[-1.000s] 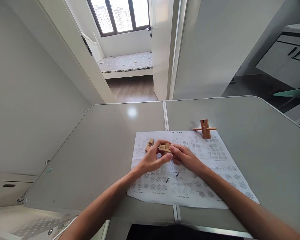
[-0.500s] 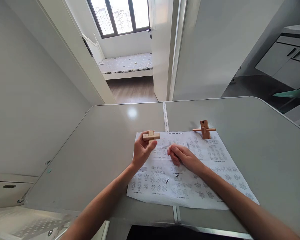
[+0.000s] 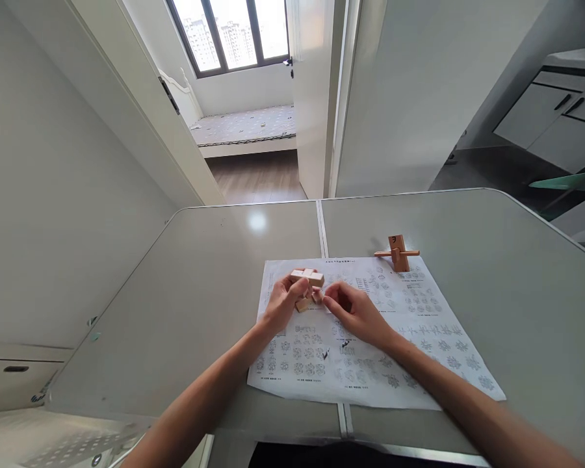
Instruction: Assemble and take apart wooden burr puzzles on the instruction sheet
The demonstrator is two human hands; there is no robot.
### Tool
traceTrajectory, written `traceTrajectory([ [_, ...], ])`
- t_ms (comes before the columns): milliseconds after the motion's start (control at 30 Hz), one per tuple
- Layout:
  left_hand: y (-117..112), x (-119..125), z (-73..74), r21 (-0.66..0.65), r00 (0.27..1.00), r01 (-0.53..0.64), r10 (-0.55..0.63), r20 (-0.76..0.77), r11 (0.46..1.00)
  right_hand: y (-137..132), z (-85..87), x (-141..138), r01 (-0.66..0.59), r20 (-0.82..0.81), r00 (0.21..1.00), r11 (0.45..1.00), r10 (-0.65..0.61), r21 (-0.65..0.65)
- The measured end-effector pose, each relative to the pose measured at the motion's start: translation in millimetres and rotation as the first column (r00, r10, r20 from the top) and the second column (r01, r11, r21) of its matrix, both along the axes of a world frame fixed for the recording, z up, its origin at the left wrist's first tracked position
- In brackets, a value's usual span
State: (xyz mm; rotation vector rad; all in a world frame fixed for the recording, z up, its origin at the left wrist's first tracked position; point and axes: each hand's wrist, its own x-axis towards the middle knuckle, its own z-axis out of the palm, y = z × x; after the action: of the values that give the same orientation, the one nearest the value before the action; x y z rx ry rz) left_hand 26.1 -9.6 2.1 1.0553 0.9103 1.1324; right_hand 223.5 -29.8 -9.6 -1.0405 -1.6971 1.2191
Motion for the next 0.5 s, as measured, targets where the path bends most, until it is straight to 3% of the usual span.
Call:
traceTrajectory([
  [67,-2,0,-1.2,0.026,0.995,0.09,-0.089,-0.042,0.996,-1,0.4,-2,0.047,0.034,0.998,0.995,-0.05,0.084],
  [133,-2,0,-2.4,0.06,0.993,0.1,-0.096,-0.066,0.993,-1,0.0,-2,0.046,0.071,0.996,0.988,-0.057,0.15],
  [333,6,-1,-6.1,0.062,0.997,-0.057,0.06,-0.048,0.996,1,-4.7,0,-0.112,0.219,0.974,0.951,0.048,0.288],
  [500,8,0,-3.5,0.048,0.994,-0.093,0.096,-0.05,0.994,1,-7.5,0,-0.166,0.303,0.951,0.921,0.056,0.351],
])
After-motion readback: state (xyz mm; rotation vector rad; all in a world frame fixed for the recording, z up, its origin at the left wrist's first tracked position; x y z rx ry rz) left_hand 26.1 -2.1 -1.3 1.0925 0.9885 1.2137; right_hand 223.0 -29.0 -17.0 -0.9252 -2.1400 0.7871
